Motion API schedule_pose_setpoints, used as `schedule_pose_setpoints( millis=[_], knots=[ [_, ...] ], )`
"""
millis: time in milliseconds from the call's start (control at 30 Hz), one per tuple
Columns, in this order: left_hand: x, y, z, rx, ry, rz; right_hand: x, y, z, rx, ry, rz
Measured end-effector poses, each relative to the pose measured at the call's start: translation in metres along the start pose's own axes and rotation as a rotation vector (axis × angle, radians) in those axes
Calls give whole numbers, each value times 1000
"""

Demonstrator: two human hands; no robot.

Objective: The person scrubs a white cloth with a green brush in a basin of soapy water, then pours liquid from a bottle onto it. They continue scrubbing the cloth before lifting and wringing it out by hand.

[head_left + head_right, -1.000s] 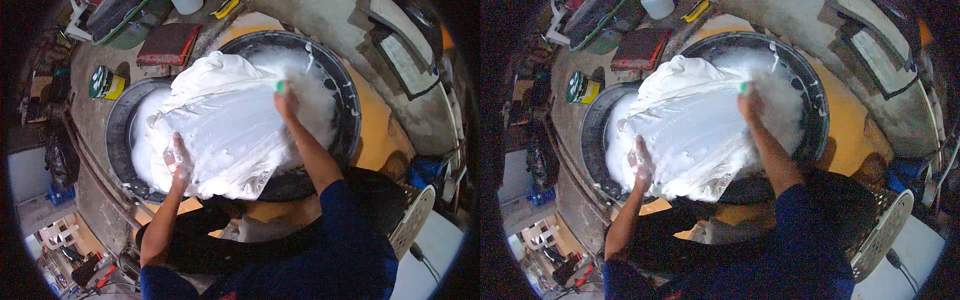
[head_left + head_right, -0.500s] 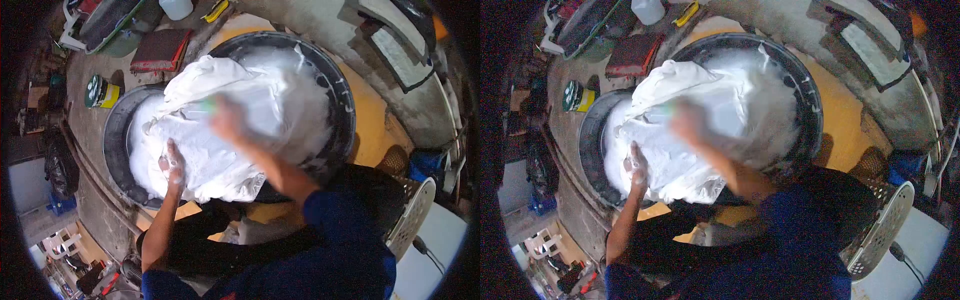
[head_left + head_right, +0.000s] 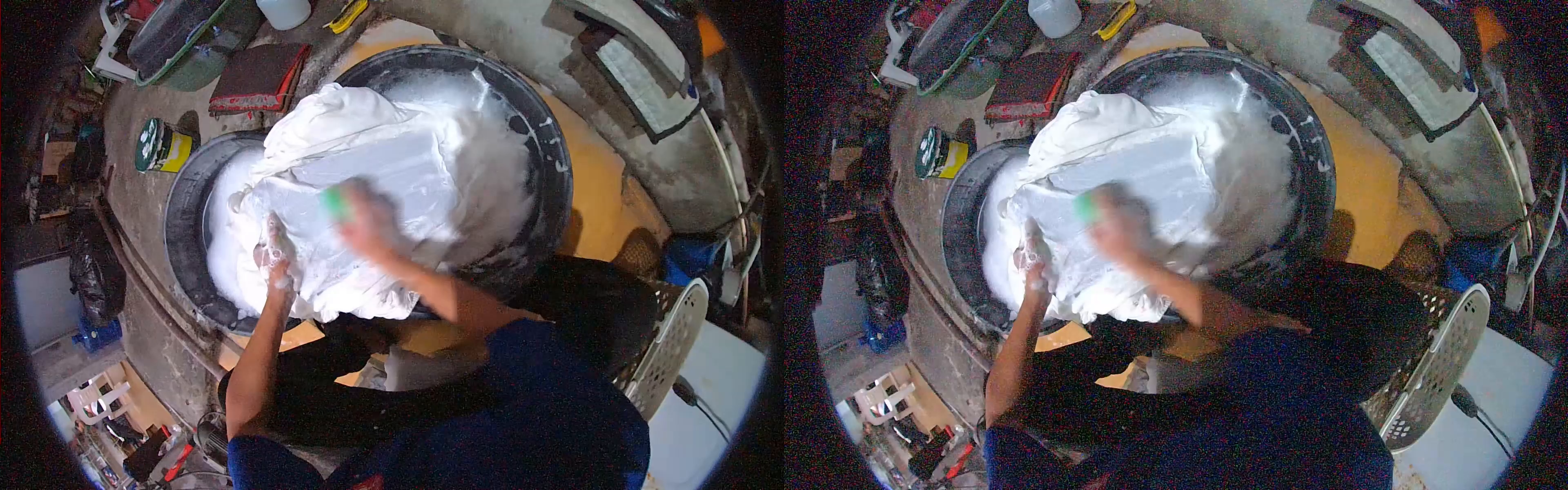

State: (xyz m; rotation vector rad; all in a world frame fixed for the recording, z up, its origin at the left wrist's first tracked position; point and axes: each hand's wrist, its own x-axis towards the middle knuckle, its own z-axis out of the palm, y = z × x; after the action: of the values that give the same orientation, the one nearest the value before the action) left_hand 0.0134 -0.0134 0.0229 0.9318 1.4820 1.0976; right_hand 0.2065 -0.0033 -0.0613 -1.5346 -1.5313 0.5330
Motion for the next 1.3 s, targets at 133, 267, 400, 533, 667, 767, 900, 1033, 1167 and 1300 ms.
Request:
schedule_pose_setpoints(
  millis=[133, 267, 400, 533, 667, 767, 900, 1033, 1167, 1300],
  knots=[
    [5, 2, 8, 35, 189, -30, 25, 120, -58, -46, 188, 204],
    [5, -3, 16, -10, 239, 170, 32, -47, -21, -56, 75, -138],
    [4, -11, -7, -37, 41, -5, 22, -20, 12, -17, -57, 4],
    [11, -21, -8, 16, 27, 174, 63, 134, -61, -20, 128, 290],
    [6, -11, -5, 19, 62, 53, 52, -46, -23, -49, -157, -158],
    [5, -5, -2, 8, 59, 28, 47, -72, -16, 39, -218, -139],
    [8, -12, -3, 15, 103, 34, 80, 129, -58, -135, 175, 274],
    [10, -17, -5, 3, 120, -61, 84, 203, -119, -574, -84, 388],
    [10, -9, -10, -349, 85, -373, 81, 142, -121, -125, -155, 659],
    [48, -63, -47, -332, -154, -449, 52, 196, -55, -117, -131, 527]
  ],
)
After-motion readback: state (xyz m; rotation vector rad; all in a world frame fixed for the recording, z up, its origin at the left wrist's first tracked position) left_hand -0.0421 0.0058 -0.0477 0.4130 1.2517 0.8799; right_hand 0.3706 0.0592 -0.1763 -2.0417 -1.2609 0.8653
